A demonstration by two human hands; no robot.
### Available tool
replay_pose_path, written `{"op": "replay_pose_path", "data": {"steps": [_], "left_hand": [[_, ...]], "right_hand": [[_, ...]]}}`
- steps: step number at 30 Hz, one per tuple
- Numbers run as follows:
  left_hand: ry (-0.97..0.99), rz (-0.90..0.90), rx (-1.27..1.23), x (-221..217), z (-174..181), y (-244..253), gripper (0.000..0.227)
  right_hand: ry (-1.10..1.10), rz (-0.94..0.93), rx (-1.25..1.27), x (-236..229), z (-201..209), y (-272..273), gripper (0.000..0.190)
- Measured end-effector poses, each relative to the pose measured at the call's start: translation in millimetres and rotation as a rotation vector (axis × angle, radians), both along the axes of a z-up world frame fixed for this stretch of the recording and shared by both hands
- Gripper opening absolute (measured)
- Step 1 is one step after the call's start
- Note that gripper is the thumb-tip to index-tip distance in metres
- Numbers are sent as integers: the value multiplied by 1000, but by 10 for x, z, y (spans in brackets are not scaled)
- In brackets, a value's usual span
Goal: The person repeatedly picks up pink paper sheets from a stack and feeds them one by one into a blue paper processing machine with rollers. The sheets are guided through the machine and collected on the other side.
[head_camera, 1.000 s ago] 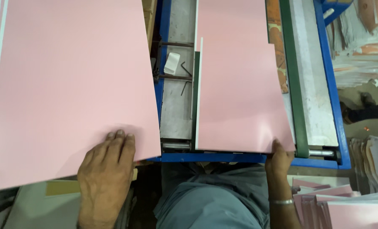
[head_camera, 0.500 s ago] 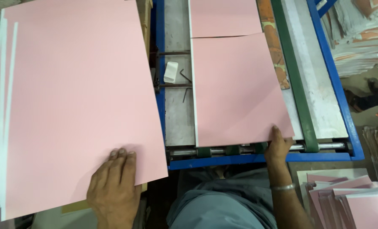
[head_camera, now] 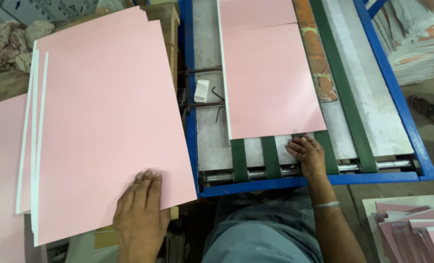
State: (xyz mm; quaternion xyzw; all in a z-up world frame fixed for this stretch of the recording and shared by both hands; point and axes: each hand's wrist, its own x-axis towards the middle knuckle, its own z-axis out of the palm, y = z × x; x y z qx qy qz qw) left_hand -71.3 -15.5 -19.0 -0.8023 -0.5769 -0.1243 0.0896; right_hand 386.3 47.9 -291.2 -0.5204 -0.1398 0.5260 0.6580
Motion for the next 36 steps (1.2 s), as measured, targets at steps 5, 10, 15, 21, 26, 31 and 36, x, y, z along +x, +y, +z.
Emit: {"op": "replay_pose_path", "data": {"steps": [5,10,15,21,26,31,36], "left_hand": [[-241,-4,-94,-423,208,47,66],[-368,-27,116,58,140,-46,62],[47,-229,31,1306,-148,-164,52],[-118,-217,-61,1126,33,-187,66],[71,17,59,439,52,132,55],[59,9,94,202,-76,226,40],[-9,33,80,202,-86,133,47]], "right_hand": [[-5,130,-39,-193,298,-279,38],[28,418,157,-671,1142,-498,48],[367,880,472,-1288,1679,-780,57],[190,322,188,-916,1373,-544,40],[23,-45,121,-128,957,-223,35],[-44,-272,21,243,558,-175,36],[-187,-255,67,355,23,-794,35]]}}
